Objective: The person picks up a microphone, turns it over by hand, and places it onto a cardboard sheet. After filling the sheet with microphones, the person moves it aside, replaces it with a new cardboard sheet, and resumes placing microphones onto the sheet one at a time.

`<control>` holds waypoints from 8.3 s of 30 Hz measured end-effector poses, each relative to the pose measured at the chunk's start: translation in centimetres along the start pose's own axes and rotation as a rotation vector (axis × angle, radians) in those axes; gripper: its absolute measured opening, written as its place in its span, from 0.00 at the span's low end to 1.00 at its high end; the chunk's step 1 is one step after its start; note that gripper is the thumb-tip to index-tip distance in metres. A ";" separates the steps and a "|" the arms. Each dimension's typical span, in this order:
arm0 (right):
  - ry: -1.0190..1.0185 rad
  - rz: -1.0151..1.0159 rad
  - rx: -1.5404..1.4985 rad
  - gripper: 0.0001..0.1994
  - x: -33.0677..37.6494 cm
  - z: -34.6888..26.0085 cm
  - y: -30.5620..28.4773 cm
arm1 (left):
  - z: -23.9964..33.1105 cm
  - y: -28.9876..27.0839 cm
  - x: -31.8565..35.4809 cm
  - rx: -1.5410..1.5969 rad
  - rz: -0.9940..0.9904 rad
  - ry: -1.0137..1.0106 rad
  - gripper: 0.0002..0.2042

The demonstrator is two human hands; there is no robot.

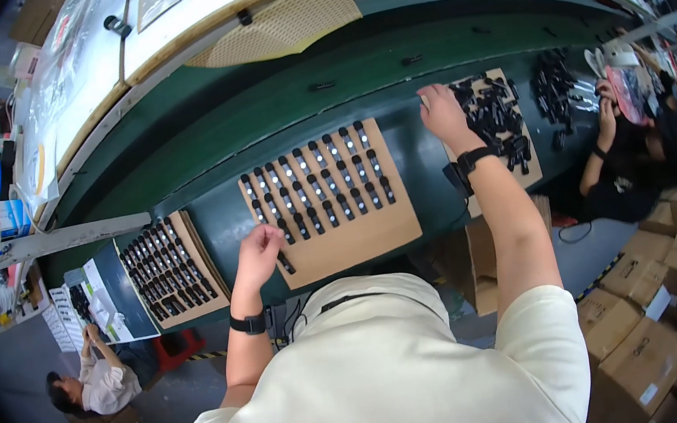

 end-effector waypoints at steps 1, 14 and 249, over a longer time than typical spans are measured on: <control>-0.008 -0.004 0.014 0.14 -1.7 0.7 0.2 | 0.8 0.3 0.5 -0.009 0.017 -0.044 0.07; -0.051 -0.285 0.144 0.16 -12.9 3.6 7.5 | 1.5 6.6 6.8 0.021 0.245 -0.320 0.06; 0.458 -0.575 -0.288 0.15 12.5 -26.2 12.2 | -5.8 -5.9 2.2 -0.220 -0.221 0.066 0.12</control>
Point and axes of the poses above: each hand's wrist, its own x-axis away from the middle knuckle, its own y-axis out of the palm, z = x × y, the point moved 3 cm from there along -x, towards the middle knuckle, and after that the axes turned 15 degrees about -z, right-handed, at the moved point
